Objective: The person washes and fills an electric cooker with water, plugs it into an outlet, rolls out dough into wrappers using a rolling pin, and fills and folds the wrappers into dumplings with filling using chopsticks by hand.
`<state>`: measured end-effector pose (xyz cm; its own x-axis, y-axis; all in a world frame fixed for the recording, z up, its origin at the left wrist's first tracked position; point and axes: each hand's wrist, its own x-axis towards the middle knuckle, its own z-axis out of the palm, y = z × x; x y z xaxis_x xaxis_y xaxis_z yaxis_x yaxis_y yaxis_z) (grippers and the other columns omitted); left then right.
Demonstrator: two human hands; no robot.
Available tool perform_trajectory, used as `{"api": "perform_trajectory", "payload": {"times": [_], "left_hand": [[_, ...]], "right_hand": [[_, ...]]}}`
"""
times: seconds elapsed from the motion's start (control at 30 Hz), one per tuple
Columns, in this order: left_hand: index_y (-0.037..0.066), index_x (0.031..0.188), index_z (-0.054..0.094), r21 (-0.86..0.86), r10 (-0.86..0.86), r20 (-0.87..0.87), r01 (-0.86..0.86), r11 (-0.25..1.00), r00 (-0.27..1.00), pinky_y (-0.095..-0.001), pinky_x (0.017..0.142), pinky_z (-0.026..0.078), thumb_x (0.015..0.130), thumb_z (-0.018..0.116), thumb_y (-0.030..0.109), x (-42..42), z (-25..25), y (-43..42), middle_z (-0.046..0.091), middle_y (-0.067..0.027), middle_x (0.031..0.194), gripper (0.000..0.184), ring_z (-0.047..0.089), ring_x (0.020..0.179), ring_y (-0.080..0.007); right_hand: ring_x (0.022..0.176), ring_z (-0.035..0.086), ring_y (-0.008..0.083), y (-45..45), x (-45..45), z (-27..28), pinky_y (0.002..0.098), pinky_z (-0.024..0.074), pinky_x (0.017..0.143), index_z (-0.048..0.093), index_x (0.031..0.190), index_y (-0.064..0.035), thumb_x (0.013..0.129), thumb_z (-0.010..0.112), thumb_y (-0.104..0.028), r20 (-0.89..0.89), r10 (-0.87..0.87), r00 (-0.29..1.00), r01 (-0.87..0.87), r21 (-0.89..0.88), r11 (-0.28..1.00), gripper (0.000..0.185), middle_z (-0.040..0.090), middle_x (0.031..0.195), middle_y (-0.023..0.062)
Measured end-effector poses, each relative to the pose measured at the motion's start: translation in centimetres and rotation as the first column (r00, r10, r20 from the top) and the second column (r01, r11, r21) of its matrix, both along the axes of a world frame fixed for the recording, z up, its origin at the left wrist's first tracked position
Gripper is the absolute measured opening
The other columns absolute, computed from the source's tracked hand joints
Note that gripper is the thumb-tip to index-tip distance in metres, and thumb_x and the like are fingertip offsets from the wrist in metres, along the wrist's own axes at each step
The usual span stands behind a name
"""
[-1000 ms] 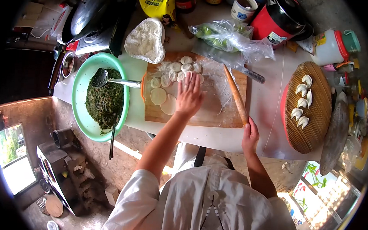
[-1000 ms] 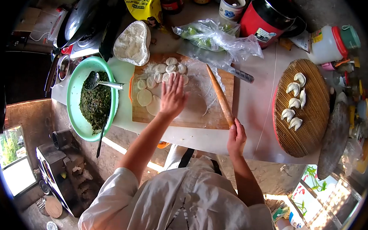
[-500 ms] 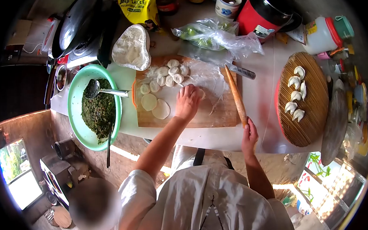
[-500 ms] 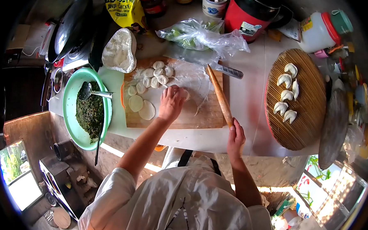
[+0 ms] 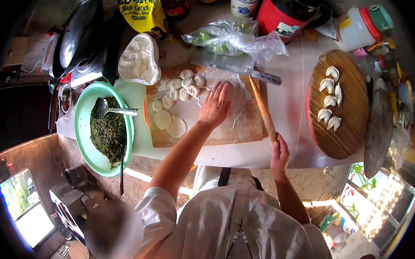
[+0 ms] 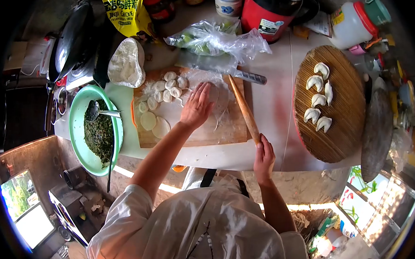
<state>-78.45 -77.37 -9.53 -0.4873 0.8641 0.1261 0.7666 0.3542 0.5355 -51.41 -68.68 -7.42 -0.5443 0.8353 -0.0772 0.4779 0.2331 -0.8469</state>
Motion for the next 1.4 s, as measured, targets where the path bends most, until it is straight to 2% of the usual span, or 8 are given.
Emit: {"api": "perform_trajectory", "payload": {"times": [0.4, 0.53, 0.73, 0.8, 0.93, 1.03, 1.2, 1.4], "left_hand": [[0.004, 0.138, 0.023, -0.278, -0.368, -0.031, 0.345, 0.896, 0.929, -0.0512, 0.106, 0.017, 0.084, 0.051, 0.041, 5.6, 1.2, -6.4, 0.019, -0.0118, 0.145, 0.071, 0.016, 0.135, -0.0266], [0.005, 0.139, 0.02, -0.343, -0.302, -0.015, 0.279, 0.897, 0.953, -0.0566, 0.104, 0.012, 0.085, 0.044, 0.048, 5.8, 2.0, -6.6, 0.017, -0.0116, 0.146, 0.073, 0.013, 0.136, -0.0274], [0.005, 0.14, 0.017, -0.132, 0.237, -0.124, -0.252, 0.959, 0.964, -0.0561, 0.104, 0.01, 0.089, 0.036, 0.044, 4.2, 1.5, -10.5, 0.014, -0.013, 0.147, 0.067, 0.012, 0.135, -0.0328], [0.005, 0.14, 0.017, -0.306, 0.165, -0.14, -0.201, 0.93, 0.976, -0.0556, 0.104, 0.012, 0.088, 0.037, 0.043, 2.4, 0.5, -10.0, 0.014, -0.0128, 0.147, 0.067, 0.012, 0.135, -0.0328], [0.003, 0.138, 0.022, -0.268, 0.184, -0.288, -0.263, 0.927, 0.94, -0.051, 0.105, 0.018, 0.089, 0.037, 0.038, -0.8, 1.0, -7.7, 0.015, -0.0112, 0.147, 0.062, 0.014, 0.135, -0.0301], [0.0, 0.136, 0.026, -0.302, 0.189, -0.264, -0.268, 0.915, 0.946, -0.0495, 0.105, 0.019, 0.089, 0.037, 0.037, 0.2, 1.9, -7.1, 0.016, -0.0129, 0.146, 0.06, 0.014, 0.135, -0.0295], [0.0, 0.137, 0.023, -0.311, 0.252, -0.179, -0.297, 0.903, 0.951, -0.0509, 0.106, 0.015, 0.09, 0.036, 0.041, 3.5, 1.2, -10.3, 0.016, -0.0162, 0.146, 0.064, 0.013, 0.135, -0.0316], [0.0, 0.138, 0.021, -0.291, 0.399, -0.261, -0.466, 0.836, 0.879, -0.0493, 0.107, 0.009, 0.09, 0.035, 0.035, 0.0, 1.2, -6.9, 0.013, -0.0144, 0.147, 0.061, 0.011, 0.136, -0.031]], "right_hand": [[0.079, 0.061, 0.0207, 0.0, -3.0, 0.6, 0.0301, 0.0478, 0.067, 0.055, 0.109, 0.0033, 0.088, 0.05, -0.011, -0.017, 0.13, 0.991, -0.129, 0.067, 0.989, 0.025, 0.061, 0.092, 0.0152], [0.07, 0.058, 0.0242, 1.2, -4.1, 1.8, 0.0327, 0.0471, 0.061, 0.057, 0.103, 0.0016, 0.081, 0.059, -0.01, 0.013, 0.267, 0.964, -0.266, 0.157, 0.951, 0.025, 0.06, 0.085, 0.0129], [0.071, 0.057, 0.0251, 2.1, -5.1, 1.6, 0.0331, 0.0486, 0.061, 0.06, 0.103, -0.008, 0.071, 0.069, -0.016, 0.244, 0.544, 0.803, -0.593, 0.422, 0.686, 0.034, 0.058, 0.081, 0.0071], [0.077, 0.056, 0.0237, 1.1, -6.7, 1.3, 0.0345, 0.0482, 0.065, 0.061, 0.102, -0.0101, 0.073, 0.068, -0.019, 0.272, 0.61, 0.745, -0.662, 0.413, 0.625, 0.032, 0.058, 0.088, 0.0055], [0.099, 0.052, 0.025, 2.6, -11.5, -0.2, 0.0396, 0.0446, 0.082, 0.057, 0.111, -0.013, 0.076, 0.065, -0.025, 0.319, 0.552, 0.771, -0.624, 0.555, 0.55, 0.038, 0.054, 0.111, 0.0062], [0.13, 0.027, 0.0289, 3.1, -11.6, -0.8, 0.0502, 0.0244, 0.102, 0.036, 0.134, -0.0132, 0.081, 0.057, -0.03, 0.489, 0.385, 0.782, -0.612, 0.49, 0.621, 0.059, 0.032, 0.14, 0.0093], [0.131, 0.025, 0.0292, 0.4, -9.4, -0.4, 0.0495, 0.0225, 0.104, 0.033, 0.134, -0.0055, 0.083, 0.053, -0.029, 0.529, 0.457, 0.715, -0.673, 0.344, 0.655, 0.06, 0.028, 0.142, 0.0104], [0.133, 0.019, 0.0284, 4.1, -14.5, -1.6, 0.0475, 0.0186, 0.106, 0.031, 0.135, -0.005, 0.084, 0.051, -0.032, 0.534, 0.299, 0.791, -0.584, 0.514, 0.628, 0.061, 0.023, 0.144, 0.0107]]}}
